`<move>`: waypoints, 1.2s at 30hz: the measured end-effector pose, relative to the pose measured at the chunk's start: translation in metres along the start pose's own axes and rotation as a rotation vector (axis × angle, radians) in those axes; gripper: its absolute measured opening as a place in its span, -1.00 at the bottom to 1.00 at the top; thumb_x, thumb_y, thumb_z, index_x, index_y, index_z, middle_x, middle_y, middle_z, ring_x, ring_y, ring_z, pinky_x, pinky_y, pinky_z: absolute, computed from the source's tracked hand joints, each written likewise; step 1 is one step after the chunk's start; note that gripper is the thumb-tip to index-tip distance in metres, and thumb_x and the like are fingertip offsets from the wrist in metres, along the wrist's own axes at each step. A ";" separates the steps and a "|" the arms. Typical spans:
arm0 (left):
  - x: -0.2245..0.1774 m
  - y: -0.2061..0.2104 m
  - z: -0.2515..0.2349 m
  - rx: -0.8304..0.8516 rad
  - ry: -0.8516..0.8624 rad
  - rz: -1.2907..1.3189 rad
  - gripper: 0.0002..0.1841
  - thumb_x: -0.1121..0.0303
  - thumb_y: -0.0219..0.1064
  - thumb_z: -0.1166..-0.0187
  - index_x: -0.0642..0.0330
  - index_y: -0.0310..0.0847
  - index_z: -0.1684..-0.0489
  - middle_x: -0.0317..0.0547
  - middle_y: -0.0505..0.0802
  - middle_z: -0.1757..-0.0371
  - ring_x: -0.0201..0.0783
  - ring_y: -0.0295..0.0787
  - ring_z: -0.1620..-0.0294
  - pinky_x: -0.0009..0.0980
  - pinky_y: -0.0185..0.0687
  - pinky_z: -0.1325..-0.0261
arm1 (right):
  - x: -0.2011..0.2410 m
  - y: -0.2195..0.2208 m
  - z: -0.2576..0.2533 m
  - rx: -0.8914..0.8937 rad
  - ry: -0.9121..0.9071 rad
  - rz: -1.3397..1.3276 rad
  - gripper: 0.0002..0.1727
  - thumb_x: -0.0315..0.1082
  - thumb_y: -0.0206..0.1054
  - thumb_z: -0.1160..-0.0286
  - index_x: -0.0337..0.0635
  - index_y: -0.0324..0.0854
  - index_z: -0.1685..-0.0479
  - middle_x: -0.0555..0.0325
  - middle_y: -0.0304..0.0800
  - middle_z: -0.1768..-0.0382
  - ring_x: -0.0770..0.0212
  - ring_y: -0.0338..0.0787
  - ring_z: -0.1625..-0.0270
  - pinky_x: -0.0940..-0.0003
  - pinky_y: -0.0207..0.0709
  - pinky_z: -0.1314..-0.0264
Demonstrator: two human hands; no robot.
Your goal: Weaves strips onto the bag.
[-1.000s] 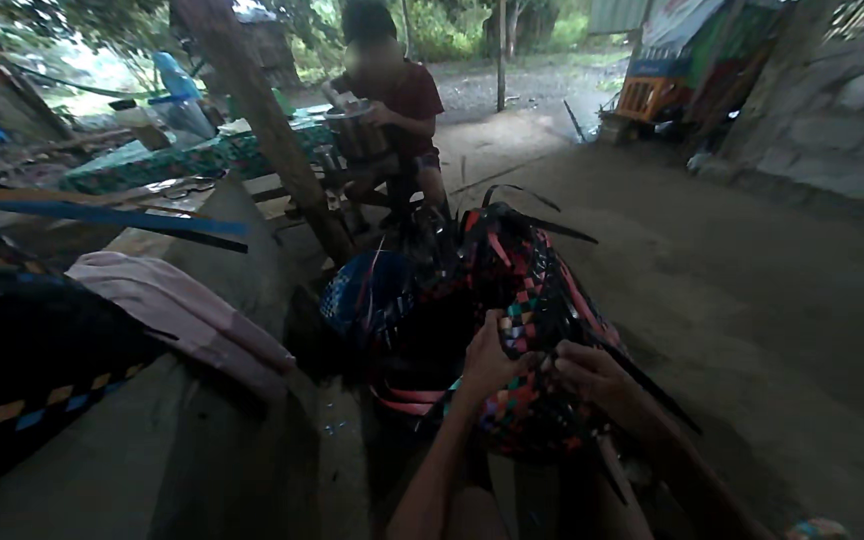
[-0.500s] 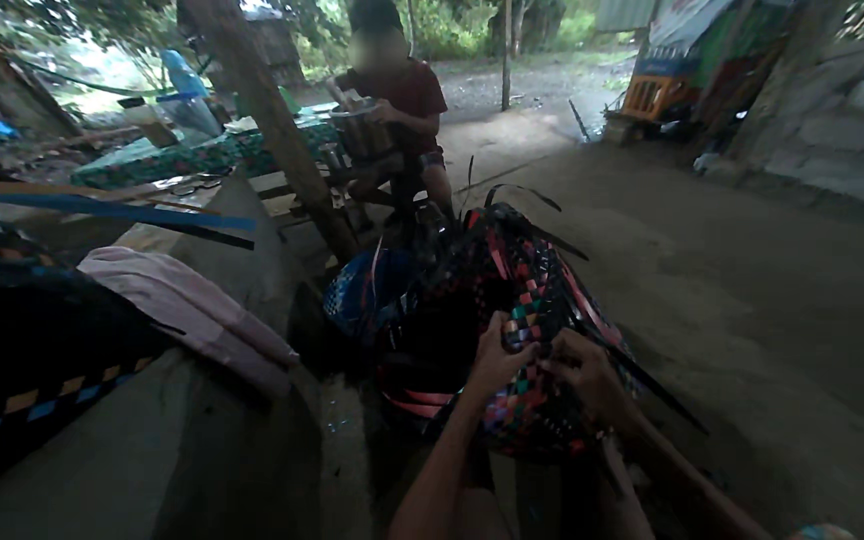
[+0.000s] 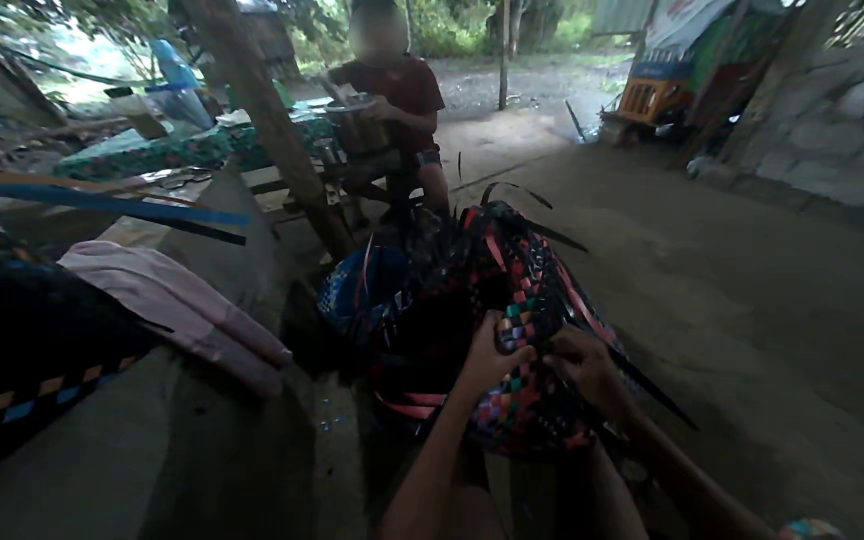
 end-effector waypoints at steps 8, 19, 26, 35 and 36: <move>-0.001 0.003 -0.001 -0.005 -0.021 -0.004 -0.31 0.38 0.53 -0.43 0.43 0.27 -0.53 0.22 0.72 -0.21 -0.18 0.72 -0.17 -0.30 0.64 -0.27 | -0.003 0.012 0.003 -0.019 -0.034 0.015 -0.84 -0.56 0.44 -0.31 -0.56 0.72 0.23 -0.22 0.74 0.19 0.19 0.74 0.31 0.39 0.69 0.19; 0.004 0.005 -0.005 -0.014 -0.061 0.040 -0.32 0.35 0.51 -0.47 0.41 0.27 -0.54 0.22 0.69 -0.25 -0.18 0.70 -0.19 -0.28 0.64 -0.27 | -0.002 -0.001 -0.007 0.020 -0.019 -0.114 -0.83 -0.56 0.35 -0.39 -0.51 0.73 0.14 -0.13 0.73 0.09 0.32 0.77 0.24 0.50 0.72 0.14; 0.002 0.008 -0.004 0.004 -0.048 0.121 -0.41 0.39 0.46 -0.50 0.40 0.31 -0.46 0.12 0.71 -0.16 -0.28 0.72 -0.10 -0.35 0.67 -0.18 | -0.003 0.005 -0.004 -0.028 -0.058 -0.025 -0.89 -0.62 0.45 -0.23 -0.57 0.68 0.36 -0.18 0.71 0.26 0.27 0.71 0.32 0.50 0.65 0.21; 0.008 0.003 -0.005 0.105 -0.150 0.362 -0.43 0.45 0.41 -0.55 0.33 0.25 -0.49 -0.01 0.71 -0.18 -0.36 0.74 -0.10 -0.40 0.71 -0.19 | -0.007 -0.015 -0.007 0.273 0.009 -0.194 -0.78 -0.44 0.37 -0.45 -0.50 0.71 0.15 -0.07 0.72 0.08 0.36 0.72 0.13 0.52 0.65 0.00; 0.008 0.003 -0.006 0.100 -0.160 0.380 -0.46 0.45 0.40 -0.55 0.33 0.29 -0.47 -0.01 0.72 -0.16 -0.36 0.74 -0.08 -0.40 0.71 -0.18 | -0.004 -0.016 -0.006 0.268 0.094 -0.256 -0.79 -0.44 0.33 -0.49 -0.47 0.68 0.08 0.02 0.70 0.08 0.43 0.74 0.19 0.56 0.68 0.07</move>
Point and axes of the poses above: each hand's wrist, its own z-axis away from the middle knuckle, its own y-axis out of the palm, x = y × z, the point moved 1 cm from there along -z, towards the middle knuckle
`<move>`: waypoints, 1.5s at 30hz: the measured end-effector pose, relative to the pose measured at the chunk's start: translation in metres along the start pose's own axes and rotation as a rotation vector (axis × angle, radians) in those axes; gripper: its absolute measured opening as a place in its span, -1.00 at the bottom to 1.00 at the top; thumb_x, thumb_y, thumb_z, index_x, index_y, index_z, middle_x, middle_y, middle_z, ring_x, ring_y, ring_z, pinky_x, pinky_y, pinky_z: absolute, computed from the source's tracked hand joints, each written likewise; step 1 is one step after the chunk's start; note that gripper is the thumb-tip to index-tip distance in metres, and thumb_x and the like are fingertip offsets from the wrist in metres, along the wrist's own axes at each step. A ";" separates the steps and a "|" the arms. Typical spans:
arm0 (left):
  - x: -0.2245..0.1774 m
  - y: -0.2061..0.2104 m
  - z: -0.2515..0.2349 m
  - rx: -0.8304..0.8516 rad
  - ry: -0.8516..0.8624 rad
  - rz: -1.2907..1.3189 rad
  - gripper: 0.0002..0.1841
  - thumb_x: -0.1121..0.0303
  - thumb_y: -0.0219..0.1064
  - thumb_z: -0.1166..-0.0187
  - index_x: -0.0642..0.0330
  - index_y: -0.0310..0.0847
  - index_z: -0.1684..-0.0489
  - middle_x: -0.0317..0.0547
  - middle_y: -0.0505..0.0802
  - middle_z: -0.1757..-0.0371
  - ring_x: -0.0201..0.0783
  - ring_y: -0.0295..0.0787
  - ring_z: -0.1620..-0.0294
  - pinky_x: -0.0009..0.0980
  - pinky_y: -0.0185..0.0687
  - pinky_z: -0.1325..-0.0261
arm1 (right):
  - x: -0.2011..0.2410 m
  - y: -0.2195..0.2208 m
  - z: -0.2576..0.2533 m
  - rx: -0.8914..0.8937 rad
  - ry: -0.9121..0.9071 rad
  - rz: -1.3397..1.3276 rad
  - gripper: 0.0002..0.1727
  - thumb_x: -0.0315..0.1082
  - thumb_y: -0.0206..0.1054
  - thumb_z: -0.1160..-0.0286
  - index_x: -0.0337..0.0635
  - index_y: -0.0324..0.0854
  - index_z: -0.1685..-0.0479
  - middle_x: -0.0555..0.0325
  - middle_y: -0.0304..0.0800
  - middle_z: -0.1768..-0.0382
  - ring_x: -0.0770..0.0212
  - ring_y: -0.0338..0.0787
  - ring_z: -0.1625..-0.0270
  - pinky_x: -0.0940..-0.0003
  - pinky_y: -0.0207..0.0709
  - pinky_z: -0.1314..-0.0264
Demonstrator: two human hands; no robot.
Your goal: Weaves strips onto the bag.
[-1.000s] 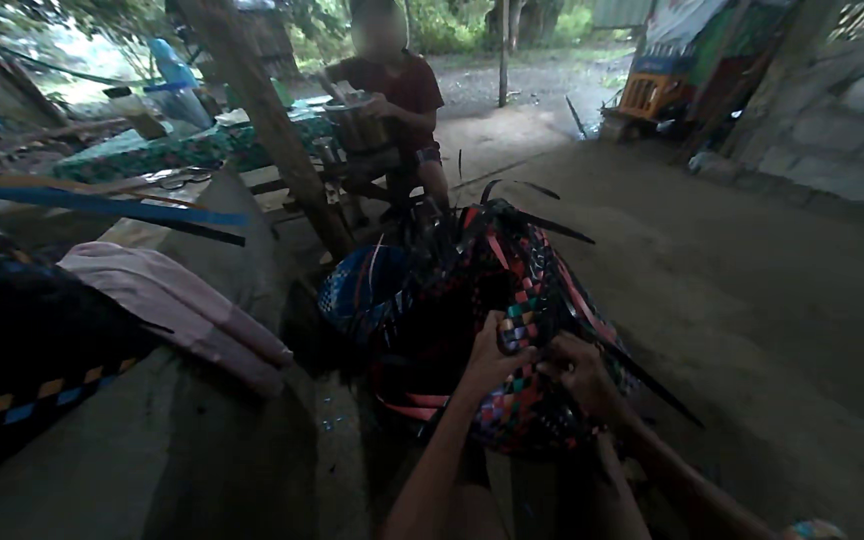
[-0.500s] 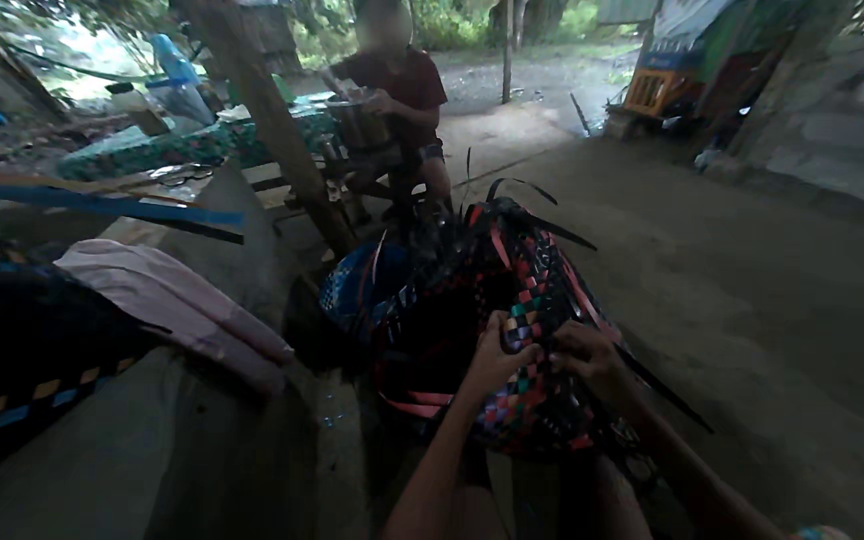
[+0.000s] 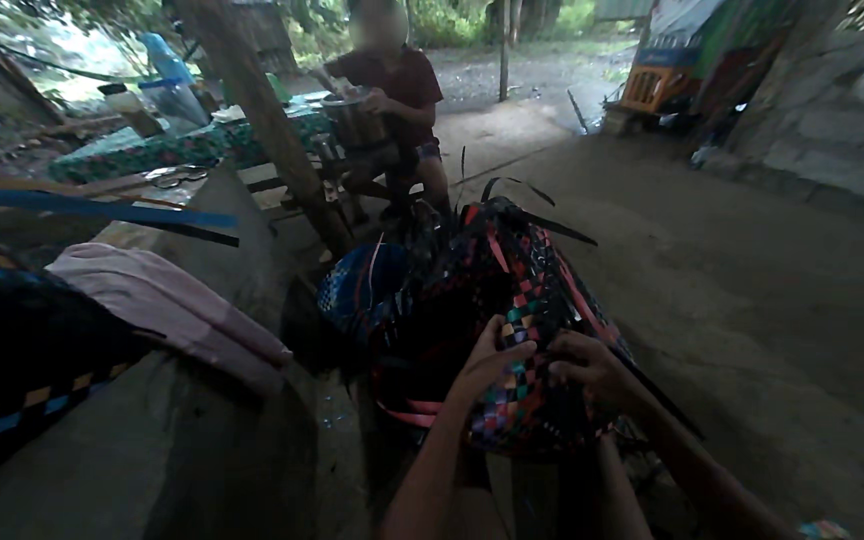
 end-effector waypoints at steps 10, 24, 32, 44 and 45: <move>-0.013 0.013 0.004 -0.099 -0.076 -0.008 -0.44 0.50 0.50 -0.46 0.35 0.41 -0.44 -0.01 0.76 -0.10 -0.39 0.76 0.01 -0.45 0.71 -0.11 | -0.009 0.012 0.004 -0.062 0.084 -0.002 -0.79 -0.44 0.30 -0.54 -0.43 0.53 0.01 0.11 0.69 0.27 0.43 0.70 0.41 0.50 0.68 0.29; -0.004 0.026 0.021 -0.625 0.594 -0.282 -0.88 0.66 0.22 -0.45 0.56 0.58 0.17 0.13 0.68 0.08 -0.30 0.61 0.01 -0.49 0.54 -0.08 | 0.029 0.032 0.006 -0.293 0.089 0.126 -0.72 -0.36 0.23 -0.67 -0.51 0.59 0.00 -0.04 0.69 0.28 0.31 0.68 0.36 0.41 0.62 0.25; 0.002 0.031 0.053 -0.171 0.622 -0.308 -0.57 0.55 0.21 -0.57 0.68 0.45 -0.36 0.41 0.51 -0.62 0.05 0.30 -0.76 -0.20 0.17 -0.75 | 0.074 0.024 -0.006 -0.078 0.186 0.155 -0.60 -0.17 0.24 -0.73 -0.40 0.68 0.25 0.12 0.63 0.42 0.40 0.56 0.36 0.43 0.47 0.20; 0.005 0.009 0.037 -0.503 0.714 -0.868 -0.63 0.44 0.53 -0.34 0.53 0.69 -0.03 0.37 0.80 -0.16 0.16 0.86 -0.05 -0.04 0.80 -0.06 | 0.072 0.019 0.031 0.355 -0.086 -0.057 -0.72 -0.36 0.17 -0.67 -0.39 0.75 0.04 0.13 0.73 0.11 0.58 0.61 0.23 0.70 0.51 0.15; -0.001 0.015 0.041 -0.492 0.660 -0.864 -0.63 0.47 0.51 -0.35 0.57 0.68 -0.05 0.39 0.80 -0.18 0.21 0.85 -0.07 0.01 0.78 -0.09 | 0.071 0.018 0.025 0.347 -0.153 -0.054 -0.74 -0.37 0.22 -0.62 -0.40 0.73 0.01 0.09 0.76 0.10 0.53 0.66 0.23 0.64 0.58 0.14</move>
Point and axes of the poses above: each hand's wrist, its own z-axis away from the middle knuckle, its own y-axis out of the palm, x = y × z, the point moved 1 cm from there along -z, towards the middle knuckle
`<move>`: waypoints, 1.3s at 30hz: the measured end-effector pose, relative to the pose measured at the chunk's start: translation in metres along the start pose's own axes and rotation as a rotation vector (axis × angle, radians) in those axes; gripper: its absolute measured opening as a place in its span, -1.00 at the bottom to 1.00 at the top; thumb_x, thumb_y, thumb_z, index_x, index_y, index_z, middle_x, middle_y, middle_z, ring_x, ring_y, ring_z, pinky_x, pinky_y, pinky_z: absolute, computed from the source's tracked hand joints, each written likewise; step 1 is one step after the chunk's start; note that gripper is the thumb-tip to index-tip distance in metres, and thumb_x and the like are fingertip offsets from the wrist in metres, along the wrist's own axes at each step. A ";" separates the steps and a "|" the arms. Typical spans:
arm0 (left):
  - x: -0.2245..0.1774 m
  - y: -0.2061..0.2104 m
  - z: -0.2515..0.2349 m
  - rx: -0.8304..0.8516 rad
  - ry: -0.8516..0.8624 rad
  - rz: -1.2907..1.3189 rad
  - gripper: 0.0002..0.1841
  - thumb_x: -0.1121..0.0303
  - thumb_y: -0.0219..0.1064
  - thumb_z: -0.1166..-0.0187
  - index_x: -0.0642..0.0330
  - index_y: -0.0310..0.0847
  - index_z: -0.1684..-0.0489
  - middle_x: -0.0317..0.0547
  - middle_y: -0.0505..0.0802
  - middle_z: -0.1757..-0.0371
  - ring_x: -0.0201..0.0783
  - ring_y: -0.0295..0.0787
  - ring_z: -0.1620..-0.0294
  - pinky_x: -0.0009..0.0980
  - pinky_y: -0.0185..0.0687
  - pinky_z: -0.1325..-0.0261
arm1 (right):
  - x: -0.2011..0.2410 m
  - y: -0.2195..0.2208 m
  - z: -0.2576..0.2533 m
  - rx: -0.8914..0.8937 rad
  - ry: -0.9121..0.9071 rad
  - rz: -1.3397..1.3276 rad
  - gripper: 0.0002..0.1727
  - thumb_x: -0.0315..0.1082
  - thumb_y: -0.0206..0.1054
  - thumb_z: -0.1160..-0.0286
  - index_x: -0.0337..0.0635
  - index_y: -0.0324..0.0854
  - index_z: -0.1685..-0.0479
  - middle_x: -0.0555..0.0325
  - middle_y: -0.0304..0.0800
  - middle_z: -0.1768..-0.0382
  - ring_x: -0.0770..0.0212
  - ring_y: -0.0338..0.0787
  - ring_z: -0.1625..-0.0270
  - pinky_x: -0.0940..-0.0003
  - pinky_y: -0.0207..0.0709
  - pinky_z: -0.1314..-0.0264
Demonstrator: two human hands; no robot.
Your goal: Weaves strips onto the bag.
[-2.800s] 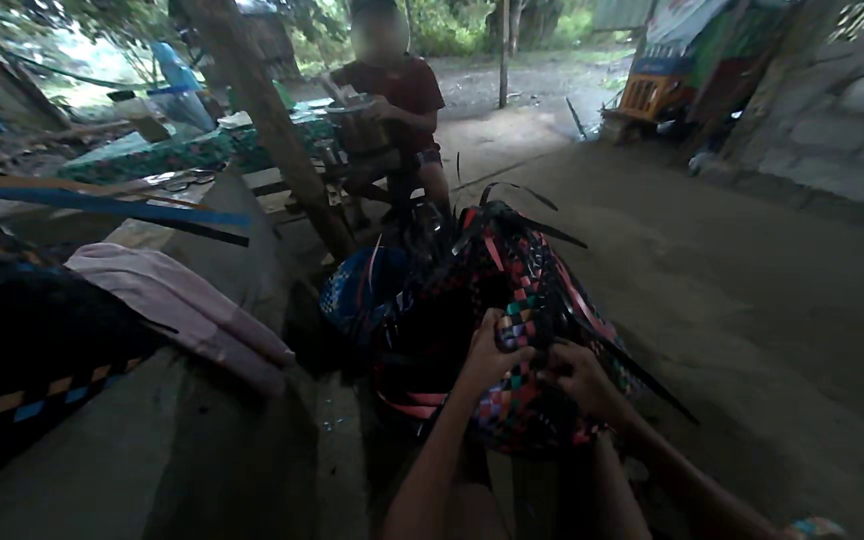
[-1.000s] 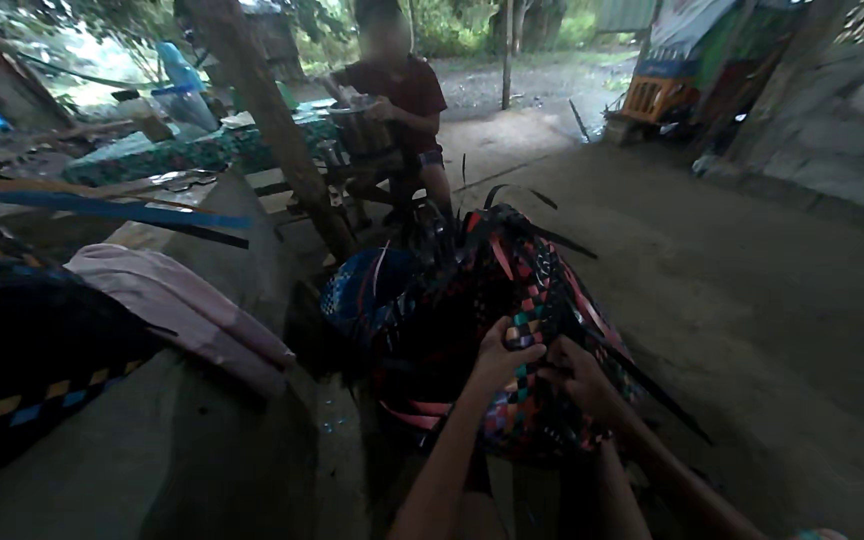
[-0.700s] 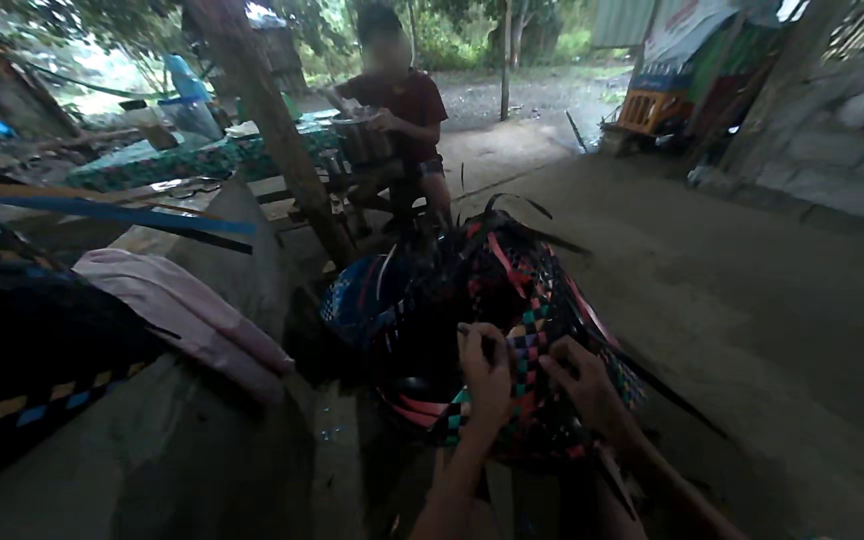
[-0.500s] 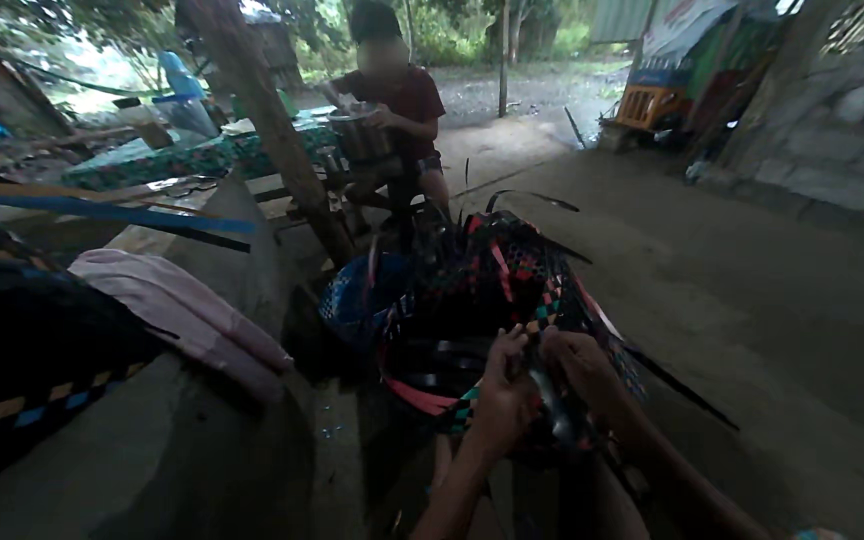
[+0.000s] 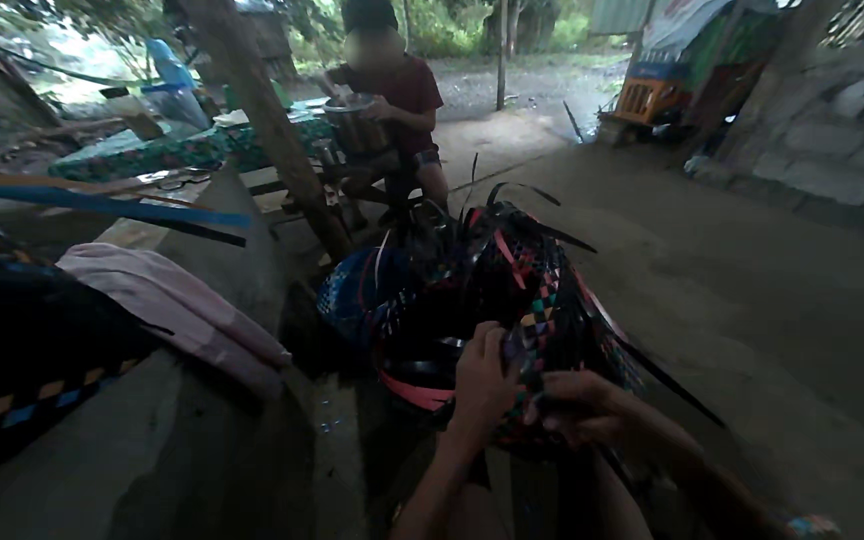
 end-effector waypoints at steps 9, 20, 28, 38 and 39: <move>-0.017 0.006 0.005 0.045 0.023 0.173 -0.79 0.40 0.45 -0.44 0.38 0.68 0.13 0.10 0.84 0.15 0.03 0.79 0.02 -0.02 0.60 -0.26 | -0.002 -0.036 -0.046 -0.408 0.120 0.245 -0.81 -0.48 0.22 -0.62 -0.49 0.51 -0.01 0.07 0.72 0.35 0.41 0.68 0.39 0.48 0.62 0.25; -0.017 0.007 0.005 0.085 -0.001 0.305 -0.74 0.30 0.30 -0.57 0.40 0.67 0.15 0.06 0.82 0.23 -0.10 0.77 0.15 -0.11 0.64 -0.10 | 0.005 -0.040 -0.039 -0.292 0.038 0.440 -0.91 -0.61 0.37 -0.36 -0.53 0.67 0.26 -0.17 0.59 0.08 0.28 0.62 0.14 0.55 0.56 0.08; -0.024 0.006 -0.003 0.119 -0.125 0.225 -0.77 0.38 0.41 -0.50 0.45 0.65 0.19 0.05 0.80 0.36 -0.06 0.76 0.31 -0.05 0.63 0.03 | 0.012 -0.055 -0.048 -0.140 0.150 0.313 -0.80 -0.47 0.18 -0.64 -0.45 0.60 0.00 0.07 0.72 0.26 0.47 0.69 0.33 0.56 0.61 0.17; -0.026 0.006 -0.002 0.139 -0.127 0.251 -0.76 0.43 0.43 -0.46 0.50 0.63 0.14 0.08 0.79 0.34 -0.06 0.77 0.29 -0.09 0.69 0.06 | 0.022 -0.055 -0.053 0.009 0.165 0.514 -0.84 -0.62 0.40 -0.37 -0.50 0.75 0.12 -0.26 0.55 -0.10 0.12 0.62 -0.06 0.44 0.56 -0.11; -0.026 0.006 -0.002 0.150 -0.122 0.257 -0.76 0.42 0.42 -0.47 0.49 0.63 0.13 0.06 0.79 0.33 -0.08 0.76 0.30 -0.12 0.69 0.08 | 0.024 -0.059 -0.053 0.064 0.145 0.533 -0.83 -0.63 0.40 -0.37 -0.49 0.76 0.10 -0.26 0.55 -0.09 0.10 0.61 -0.06 0.42 0.54 -0.12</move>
Point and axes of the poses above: each hand's wrist, its own z-axis away from the middle knuckle, its own y-axis out of the palm, x = y × z, the point moved 1 cm from there along -z, towards the middle knuckle
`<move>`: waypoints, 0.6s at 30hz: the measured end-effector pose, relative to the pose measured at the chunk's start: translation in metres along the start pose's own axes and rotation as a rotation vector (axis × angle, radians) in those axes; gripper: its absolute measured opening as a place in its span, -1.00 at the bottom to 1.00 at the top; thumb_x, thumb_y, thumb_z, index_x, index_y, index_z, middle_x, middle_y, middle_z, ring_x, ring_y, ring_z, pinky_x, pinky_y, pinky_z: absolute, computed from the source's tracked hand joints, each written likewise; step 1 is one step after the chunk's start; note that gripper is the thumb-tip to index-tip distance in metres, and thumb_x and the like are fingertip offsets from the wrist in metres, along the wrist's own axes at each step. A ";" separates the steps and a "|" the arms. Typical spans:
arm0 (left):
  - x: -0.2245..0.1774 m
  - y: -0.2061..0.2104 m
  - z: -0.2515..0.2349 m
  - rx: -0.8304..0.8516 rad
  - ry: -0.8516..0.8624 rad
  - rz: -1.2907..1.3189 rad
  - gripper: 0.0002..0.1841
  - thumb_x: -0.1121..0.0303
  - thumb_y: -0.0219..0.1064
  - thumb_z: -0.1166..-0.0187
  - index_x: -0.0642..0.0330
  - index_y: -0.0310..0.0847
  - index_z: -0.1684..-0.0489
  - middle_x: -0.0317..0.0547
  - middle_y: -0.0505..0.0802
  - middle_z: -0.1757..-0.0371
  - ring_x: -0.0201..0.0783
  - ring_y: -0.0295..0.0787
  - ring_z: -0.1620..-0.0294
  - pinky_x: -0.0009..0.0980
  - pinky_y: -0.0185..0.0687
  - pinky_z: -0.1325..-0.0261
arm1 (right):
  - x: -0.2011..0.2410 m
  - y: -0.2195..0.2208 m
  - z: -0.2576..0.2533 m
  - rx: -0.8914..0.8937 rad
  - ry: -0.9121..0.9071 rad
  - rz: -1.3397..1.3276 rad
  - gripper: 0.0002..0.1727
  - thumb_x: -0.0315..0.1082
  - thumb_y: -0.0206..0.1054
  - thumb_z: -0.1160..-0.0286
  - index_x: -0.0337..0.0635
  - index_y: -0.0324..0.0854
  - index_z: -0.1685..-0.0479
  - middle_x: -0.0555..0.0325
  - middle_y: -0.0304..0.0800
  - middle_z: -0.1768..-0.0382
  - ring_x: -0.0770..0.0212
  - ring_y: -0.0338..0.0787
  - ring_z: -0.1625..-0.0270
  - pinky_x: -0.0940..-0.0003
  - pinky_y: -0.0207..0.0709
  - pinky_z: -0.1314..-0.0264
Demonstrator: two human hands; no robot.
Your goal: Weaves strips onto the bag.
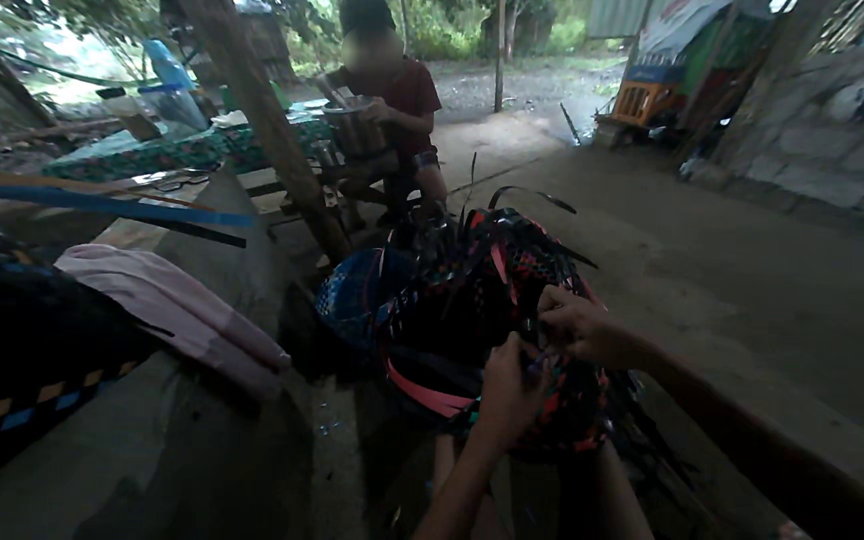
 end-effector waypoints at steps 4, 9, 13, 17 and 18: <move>0.000 -0.001 0.001 0.007 0.049 0.026 -0.73 0.38 0.37 -0.49 0.49 0.61 0.09 0.05 0.79 0.34 -0.11 0.76 0.37 -0.13 0.70 0.20 | -0.007 -0.012 0.005 -0.095 -0.170 -0.003 -0.80 -0.49 0.35 -0.50 -0.48 0.69 0.05 -0.16 0.65 0.03 0.20 0.65 0.06 0.45 0.57 -0.01; 0.001 -0.012 -0.005 -0.004 -0.062 0.109 -0.75 0.44 0.27 -0.61 0.52 0.59 -0.03 0.08 0.77 0.23 -0.30 0.71 0.33 -0.40 0.67 0.20 | -0.020 0.027 0.014 -0.330 -0.175 -0.042 -0.81 -0.49 0.42 -0.40 -0.54 0.68 0.20 -0.26 0.67 0.06 0.11 0.67 0.07 0.35 0.60 -0.02; -0.007 -0.018 -0.010 0.104 -0.096 0.207 -0.79 0.44 0.21 -0.66 0.47 0.62 0.02 -0.07 0.75 0.28 -0.48 0.64 0.33 -0.57 0.59 0.19 | -0.021 0.022 0.012 -0.450 -0.056 -0.103 -0.74 -0.37 0.27 -0.58 -0.47 0.69 0.10 -0.08 0.73 0.13 0.33 0.67 0.15 0.49 0.57 0.02; -0.008 -0.012 -0.006 0.118 -0.121 0.216 -0.77 0.42 0.27 -0.61 0.48 0.62 0.03 -0.05 0.76 0.28 -0.46 0.65 0.33 -0.55 0.60 0.19 | -0.007 0.024 0.004 -0.377 0.031 -0.100 -0.76 -0.40 0.29 -0.60 -0.50 0.65 0.15 -0.08 0.69 0.32 0.26 0.61 0.28 0.39 0.50 0.12; -0.006 -0.013 -0.005 0.117 -0.130 0.215 -0.77 0.42 0.26 -0.62 0.48 0.64 0.03 -0.05 0.76 0.28 -0.47 0.65 0.33 -0.55 0.60 0.19 | -0.005 0.024 0.005 -0.367 0.075 -0.133 -0.77 -0.40 0.29 -0.61 -0.50 0.63 0.13 -0.06 0.68 0.32 0.29 0.60 0.28 0.41 0.50 0.13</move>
Point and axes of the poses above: each hand's wrist, its own z-axis away from the middle knuckle, its own y-axis out of the palm, x = y × z, the point moved 1 cm from there along -z, towards the middle knuckle
